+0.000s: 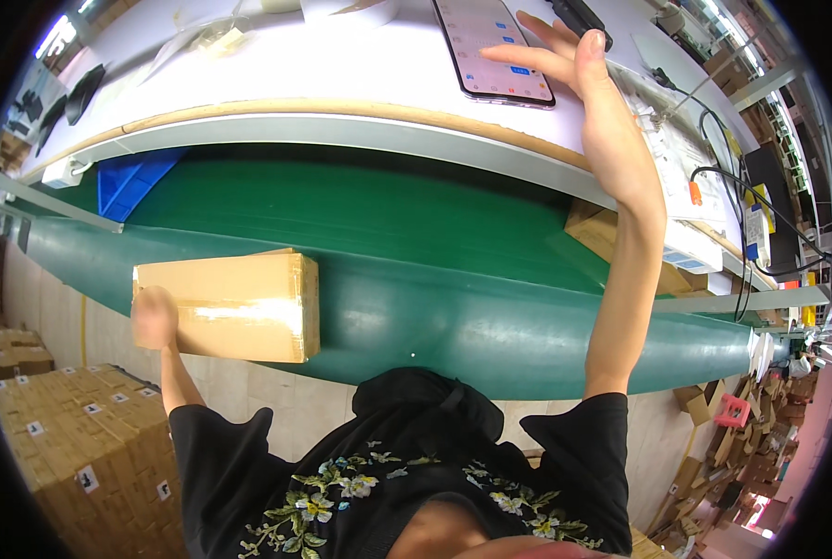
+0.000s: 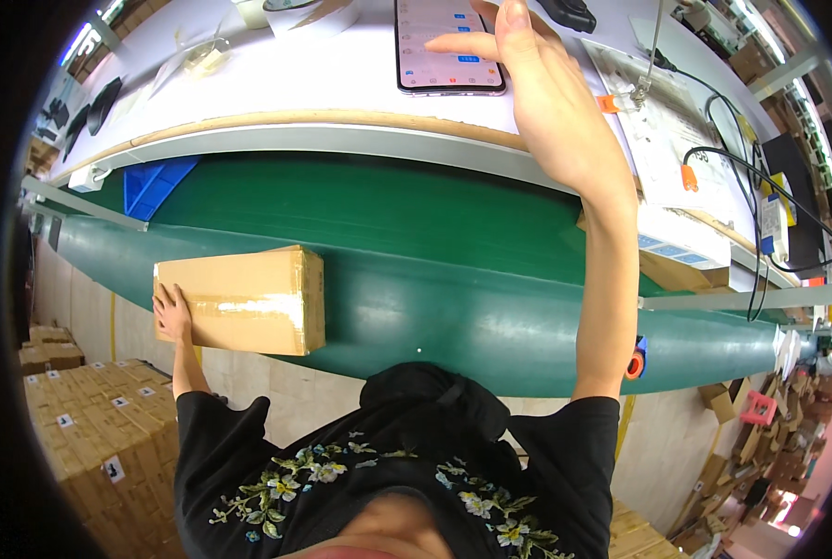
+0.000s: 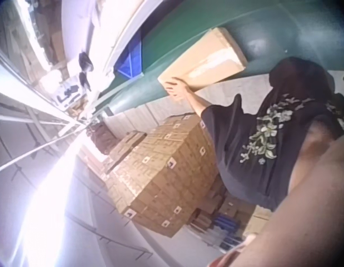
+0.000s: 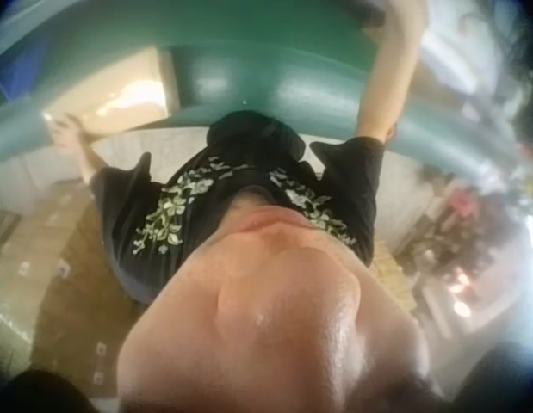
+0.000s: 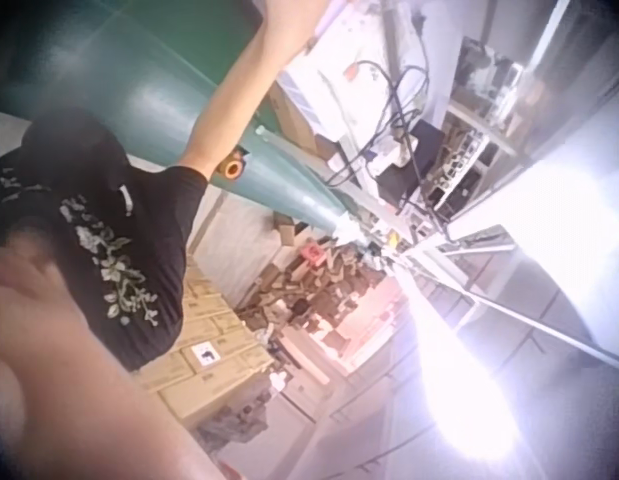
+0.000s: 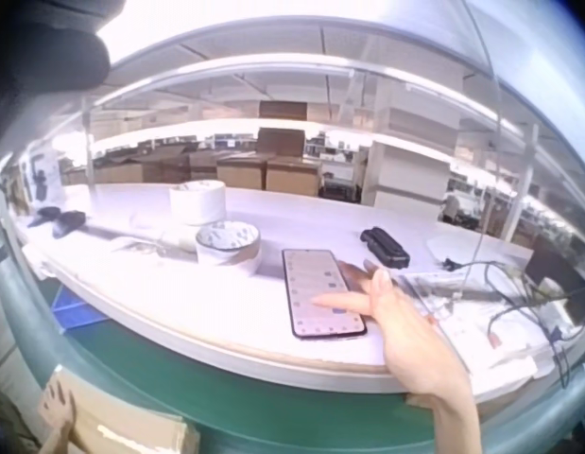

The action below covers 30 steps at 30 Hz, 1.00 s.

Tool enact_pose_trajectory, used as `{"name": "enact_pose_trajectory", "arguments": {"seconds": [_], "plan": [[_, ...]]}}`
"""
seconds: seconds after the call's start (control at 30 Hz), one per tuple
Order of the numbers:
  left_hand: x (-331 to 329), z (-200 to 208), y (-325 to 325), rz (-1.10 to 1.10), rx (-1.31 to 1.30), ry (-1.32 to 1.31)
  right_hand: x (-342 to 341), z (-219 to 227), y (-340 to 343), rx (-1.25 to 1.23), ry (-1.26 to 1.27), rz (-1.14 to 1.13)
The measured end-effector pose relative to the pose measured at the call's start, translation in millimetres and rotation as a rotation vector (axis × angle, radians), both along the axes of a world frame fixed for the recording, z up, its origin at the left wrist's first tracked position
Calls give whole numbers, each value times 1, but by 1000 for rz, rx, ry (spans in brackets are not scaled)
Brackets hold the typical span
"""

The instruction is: The person removes plastic wrapping from several yellow rolls, places a box onto a work surface, and applies tape to seal the bottom and top of several boxes with a tape dispenser.

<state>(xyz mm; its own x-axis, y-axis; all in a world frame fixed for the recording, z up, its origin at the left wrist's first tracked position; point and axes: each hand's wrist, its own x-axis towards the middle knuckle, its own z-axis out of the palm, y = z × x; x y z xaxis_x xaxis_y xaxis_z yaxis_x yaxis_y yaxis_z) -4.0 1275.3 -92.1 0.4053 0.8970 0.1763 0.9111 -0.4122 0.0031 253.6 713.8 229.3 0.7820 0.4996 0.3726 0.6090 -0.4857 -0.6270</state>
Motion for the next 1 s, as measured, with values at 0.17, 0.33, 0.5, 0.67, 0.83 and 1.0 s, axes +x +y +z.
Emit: {"name": "enact_pose_trajectory", "arguments": {"seconds": [0.17, 0.33, 0.5, 0.67, 0.83, 1.0], "plan": [[-4, -3, 1, 3, 0, -3, 0, -2, 2, -7, -25, 2], [-1, 0, 0, -10, -19, -23, 4, -4, -1, 6, -39, 27], [0, 2, -1, -1, -19, -16, 10, -4, -4, 73, -29, 54], [1, 0, 0, -8, -18, -9, 5, 0, -2, 66, -51, 28], [0, 1, -2, -4, -22, -16, 5, -3, -4, 217, 66, 39], [-5, 0, 0, -4, -17, -21, 2, -1, -4, 189, -24, 14]]}}
